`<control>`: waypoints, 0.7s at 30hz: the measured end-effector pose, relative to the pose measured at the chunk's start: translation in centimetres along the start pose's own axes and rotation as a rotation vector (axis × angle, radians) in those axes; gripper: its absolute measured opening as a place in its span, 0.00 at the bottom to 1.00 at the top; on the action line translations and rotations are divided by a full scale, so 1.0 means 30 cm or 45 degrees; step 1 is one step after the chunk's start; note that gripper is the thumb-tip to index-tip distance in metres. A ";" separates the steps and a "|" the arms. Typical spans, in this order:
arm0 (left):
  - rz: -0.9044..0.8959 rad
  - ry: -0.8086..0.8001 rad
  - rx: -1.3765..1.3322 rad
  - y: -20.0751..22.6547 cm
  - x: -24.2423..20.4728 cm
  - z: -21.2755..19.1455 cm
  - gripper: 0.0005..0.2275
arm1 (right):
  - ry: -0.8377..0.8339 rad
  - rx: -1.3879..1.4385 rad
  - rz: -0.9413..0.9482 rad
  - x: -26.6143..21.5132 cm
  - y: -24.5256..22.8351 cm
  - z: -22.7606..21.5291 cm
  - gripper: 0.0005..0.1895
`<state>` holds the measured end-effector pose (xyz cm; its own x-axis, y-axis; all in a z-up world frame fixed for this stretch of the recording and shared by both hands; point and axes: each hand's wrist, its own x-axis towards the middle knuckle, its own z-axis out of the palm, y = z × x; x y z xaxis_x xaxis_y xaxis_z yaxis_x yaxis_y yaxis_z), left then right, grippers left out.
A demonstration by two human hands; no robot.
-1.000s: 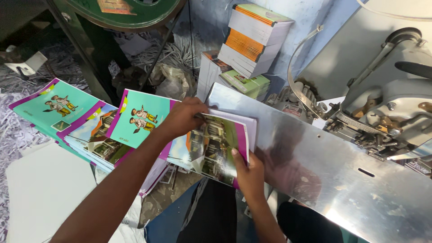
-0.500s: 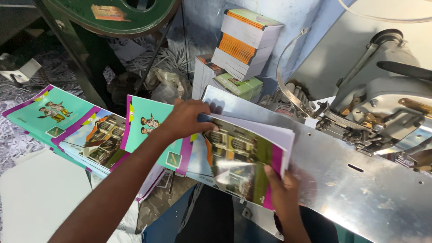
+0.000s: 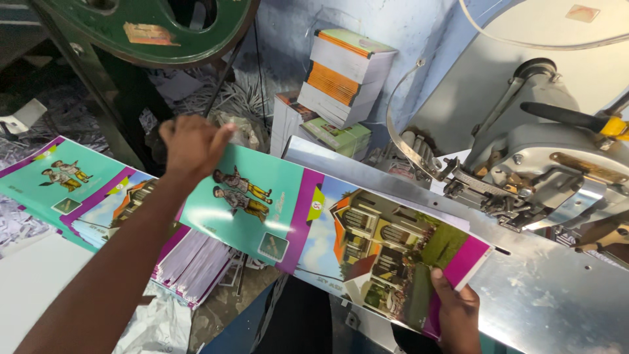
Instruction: The person repeatedly picks up a book cover, places it on a sewing machine, and sews the spine. After sewing, the person removes the book and stacks it with others. The process is repeated for multiple book covers.
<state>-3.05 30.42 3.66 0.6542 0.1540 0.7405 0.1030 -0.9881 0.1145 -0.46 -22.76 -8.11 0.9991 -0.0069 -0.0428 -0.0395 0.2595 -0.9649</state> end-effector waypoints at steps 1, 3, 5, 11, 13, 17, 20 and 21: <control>-0.016 0.056 0.057 -0.026 -0.001 0.004 0.25 | 0.030 0.034 0.031 0.001 -0.005 -0.002 0.12; -0.252 0.049 -0.140 -0.075 -0.004 0.020 0.23 | 0.028 0.046 0.013 0.004 -0.017 0.000 0.12; -0.687 -0.084 -0.647 -0.127 -0.001 0.037 0.26 | 0.032 0.051 0.026 -0.002 -0.033 0.007 0.13; -0.824 -0.161 -1.081 -0.200 -0.041 0.039 0.28 | 0.108 0.028 0.179 -0.034 -0.104 0.060 0.16; -1.107 -0.393 -0.957 -0.205 -0.083 -0.007 0.26 | 0.163 -0.051 0.213 -0.044 -0.129 0.076 0.17; -1.254 -0.559 -0.907 -0.212 -0.189 -0.096 0.24 | 0.117 -0.026 0.294 -0.055 -0.184 0.078 0.19; -1.307 -0.420 -1.148 -0.237 -0.230 -0.141 0.19 | 0.076 -0.057 0.357 -0.045 -0.225 0.072 0.20; -1.317 -0.308 -1.319 -0.249 -0.240 -0.162 0.17 | 0.059 -0.065 0.356 -0.040 -0.233 0.073 0.20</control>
<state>-12.17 36.67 0.70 0.7421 0.6660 -0.0758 0.0903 0.0126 0.9958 -1.35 -22.46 -0.75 0.9474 0.0136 -0.3196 -0.3153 0.2083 -0.9258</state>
